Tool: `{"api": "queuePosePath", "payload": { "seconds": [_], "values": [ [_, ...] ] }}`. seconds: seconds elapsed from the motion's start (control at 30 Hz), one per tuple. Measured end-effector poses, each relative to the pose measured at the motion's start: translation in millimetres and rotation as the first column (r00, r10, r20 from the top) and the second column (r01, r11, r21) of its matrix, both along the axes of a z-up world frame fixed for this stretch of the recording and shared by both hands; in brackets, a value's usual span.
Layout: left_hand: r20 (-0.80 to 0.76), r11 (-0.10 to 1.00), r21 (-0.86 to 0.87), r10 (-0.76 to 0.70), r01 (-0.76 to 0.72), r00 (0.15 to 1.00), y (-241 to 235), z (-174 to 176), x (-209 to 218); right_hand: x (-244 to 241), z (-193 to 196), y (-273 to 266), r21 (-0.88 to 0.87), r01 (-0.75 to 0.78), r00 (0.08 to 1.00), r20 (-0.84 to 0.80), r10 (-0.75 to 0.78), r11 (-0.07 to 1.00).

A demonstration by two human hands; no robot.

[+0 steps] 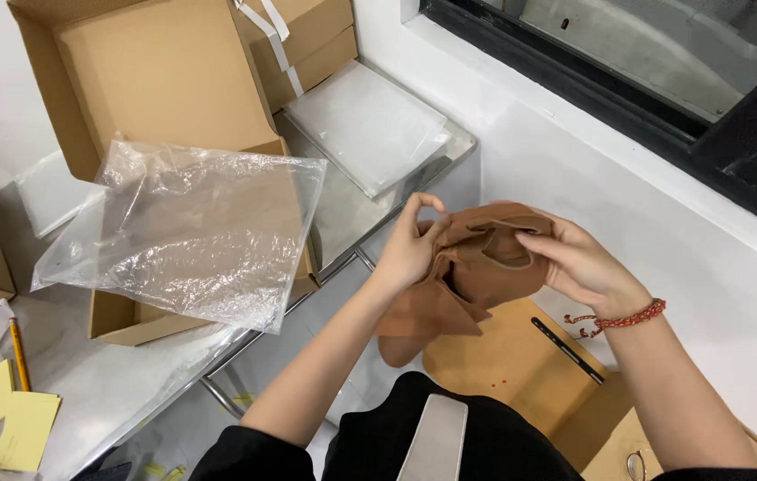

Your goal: Unpacking a brown shirt from a cardboard box and hanging it on a clothing rack

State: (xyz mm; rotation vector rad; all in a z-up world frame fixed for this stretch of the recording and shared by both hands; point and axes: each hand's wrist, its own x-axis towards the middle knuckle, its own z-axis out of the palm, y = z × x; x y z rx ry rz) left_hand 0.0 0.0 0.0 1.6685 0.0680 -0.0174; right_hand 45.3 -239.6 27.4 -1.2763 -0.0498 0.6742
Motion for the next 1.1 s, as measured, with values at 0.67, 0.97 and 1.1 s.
{"api": "queuePosePath", "payload": {
  "seconds": [0.67, 0.97, 1.1],
  "values": [
    [0.113, 0.987, -0.131, 0.110, -0.095, 0.988, -12.2, -12.3, -20.9, 16.9, -31.4, 21.0, -0.020, 0.205, 0.952, 0.237, -0.195, 0.978],
    [-0.132, 0.792, -0.522, 0.292, -0.317, 0.947, -39.3, -16.3, -19.3, -50.6, -64.5, 40.0, -0.216, 0.473, 0.709, 0.669, -0.223, 0.854],
    [-0.065, 0.919, -0.326, 0.214, -0.223, 0.975, -43.7, -37.0, -28.0, -55.5, -112.1, 50.3, -0.202, 0.414, 0.742, 0.640, -0.201, 0.888]
  ]
}}
